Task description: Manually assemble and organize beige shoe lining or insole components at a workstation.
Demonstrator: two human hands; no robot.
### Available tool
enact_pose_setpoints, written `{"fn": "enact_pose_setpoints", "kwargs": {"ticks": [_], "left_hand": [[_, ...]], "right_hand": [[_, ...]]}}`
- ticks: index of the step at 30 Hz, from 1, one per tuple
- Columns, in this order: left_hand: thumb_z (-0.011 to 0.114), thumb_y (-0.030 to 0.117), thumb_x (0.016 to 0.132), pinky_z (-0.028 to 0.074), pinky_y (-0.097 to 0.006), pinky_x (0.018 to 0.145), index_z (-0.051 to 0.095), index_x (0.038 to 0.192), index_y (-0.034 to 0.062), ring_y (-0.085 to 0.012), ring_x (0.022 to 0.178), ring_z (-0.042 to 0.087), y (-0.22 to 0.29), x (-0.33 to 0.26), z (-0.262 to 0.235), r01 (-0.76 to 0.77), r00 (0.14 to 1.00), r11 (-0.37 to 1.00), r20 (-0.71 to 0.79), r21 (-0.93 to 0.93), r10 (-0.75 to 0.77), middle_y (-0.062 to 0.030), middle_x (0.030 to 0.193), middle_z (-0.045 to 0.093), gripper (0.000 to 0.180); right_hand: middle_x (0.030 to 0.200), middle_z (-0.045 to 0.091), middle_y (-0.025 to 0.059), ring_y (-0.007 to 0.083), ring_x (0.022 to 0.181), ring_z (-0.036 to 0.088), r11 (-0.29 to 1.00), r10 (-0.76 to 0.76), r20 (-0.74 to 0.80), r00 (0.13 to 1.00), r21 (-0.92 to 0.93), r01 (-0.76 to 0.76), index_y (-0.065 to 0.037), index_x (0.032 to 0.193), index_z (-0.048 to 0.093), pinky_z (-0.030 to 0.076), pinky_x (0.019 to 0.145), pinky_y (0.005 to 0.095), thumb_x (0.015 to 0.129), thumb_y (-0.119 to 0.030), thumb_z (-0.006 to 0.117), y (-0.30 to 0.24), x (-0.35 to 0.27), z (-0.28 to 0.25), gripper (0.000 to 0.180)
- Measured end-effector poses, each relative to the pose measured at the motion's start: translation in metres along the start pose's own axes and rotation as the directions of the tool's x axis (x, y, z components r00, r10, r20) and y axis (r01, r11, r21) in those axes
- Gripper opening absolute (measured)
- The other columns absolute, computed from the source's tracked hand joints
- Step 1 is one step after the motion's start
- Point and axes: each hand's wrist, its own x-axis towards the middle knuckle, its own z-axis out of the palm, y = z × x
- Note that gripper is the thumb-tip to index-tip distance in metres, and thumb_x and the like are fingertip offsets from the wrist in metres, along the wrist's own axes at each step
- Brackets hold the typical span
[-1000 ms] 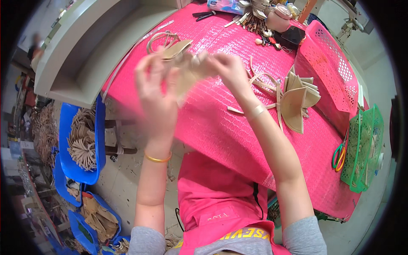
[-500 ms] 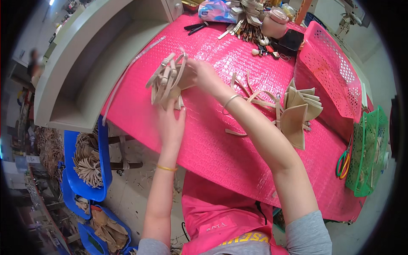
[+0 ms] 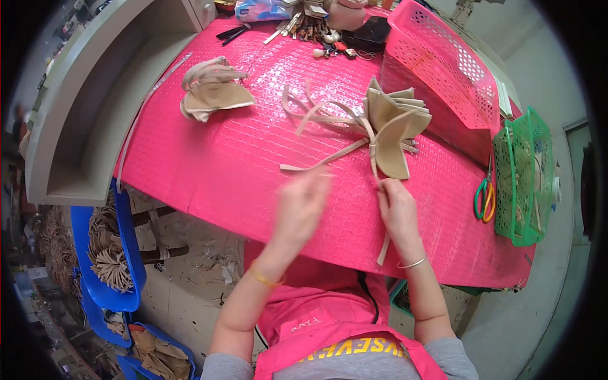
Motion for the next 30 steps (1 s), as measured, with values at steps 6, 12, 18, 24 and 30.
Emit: {"fn": "enact_pose_setpoints", "kwargs": {"ticks": [6, 12, 18, 24, 30], "left_hand": [[0.055, 0.023, 0.079, 0.042, -0.032, 0.051, 0.058, 0.085, 0.0003, -0.0231, 0.054, 0.057, -0.007, 0.035, 0.053, -0.092, 0.984, 0.995, -0.151, 0.04, 0.097, -0.0136, 0.064, 0.059, 0.024], [0.057, 0.007, 0.077, 0.044, -0.022, 0.057, 0.047, 0.113, 0.0046, -0.008, 0.065, 0.057, -0.019, 0.014, 0.045, 0.168, 0.981, 0.985, 0.087, 0.046, -0.171, -0.0086, 0.065, 0.059, 0.037], [0.051, -0.01, 0.074, 0.048, -0.024, 0.066, 0.027, 0.129, 0.0066, -0.0132, 0.071, 0.059, -0.025, 0.036, 0.014, -0.019, 0.965, 0.864, -0.234, -0.504, -0.115, -0.0155, 0.089, 0.061, 0.062], [0.051, -0.004, 0.078, 0.049, -0.025, 0.067, 0.026, 0.129, 0.0041, -0.0161, 0.074, 0.06, -0.036, 0.037, -0.014, -0.109, 0.962, 0.867, -0.273, -0.487, -0.032, -0.0174, 0.09, 0.06, 0.058], [0.047, 0.007, 0.084, 0.05, -0.028, 0.07, 0.036, 0.121, -0.0031, -0.0191, 0.077, 0.061, -0.016, 0.017, -0.03, 0.039, 0.981, 0.809, -0.131, -0.586, -0.142, -0.0182, 0.09, 0.06, 0.039]], "right_hand": [[0.073, 0.048, 0.0148, 0.0337, 0.064, 0.053, 0.953, -0.195, 0.271, 0.942, 0.28, 0.117, -0.005, 0.096, 0.056, 0.043, 0.055, 0.0402, 0.072, 0.0, 0.051, -0.035, -0.047, -0.026, 0.026], [0.072, 0.048, 0.0148, 0.0329, 0.063, 0.053, 0.928, -0.178, 0.31, 0.934, 0.368, 0.055, -0.006, 0.106, 0.052, 0.043, 0.054, 0.0397, 0.076, -0.003, 0.051, -0.03, -0.08, -0.024, 0.03], [0.072, 0.05, 0.0144, 0.031, 0.059, 0.052, 0.93, -0.112, 0.253, 0.961, 0.367, 0.012, -0.002, 0.106, 0.053, 0.041, 0.052, 0.0366, 0.076, -0.001, 0.054, -0.024, -0.101, -0.04, 0.03], [0.074, 0.056, 0.0117, 0.0225, 0.06, 0.056, 0.87, -0.124, -0.127, 0.984, 0.463, 0.17, -0.003, 0.093, 0.059, 0.043, 0.05, 0.0299, 0.065, 0.002, 0.064, -0.01, -0.113, -0.057, 0.028], [0.079, 0.059, 0.009, 0.0169, 0.064, 0.057, 0.247, 0.053, -0.241, 0.969, 0.943, 0.222, -0.002, 0.076, 0.056, 0.045, 0.059, 0.0264, 0.072, -0.003, 0.063, -0.051, -0.047, -0.055, 0.008]]}}
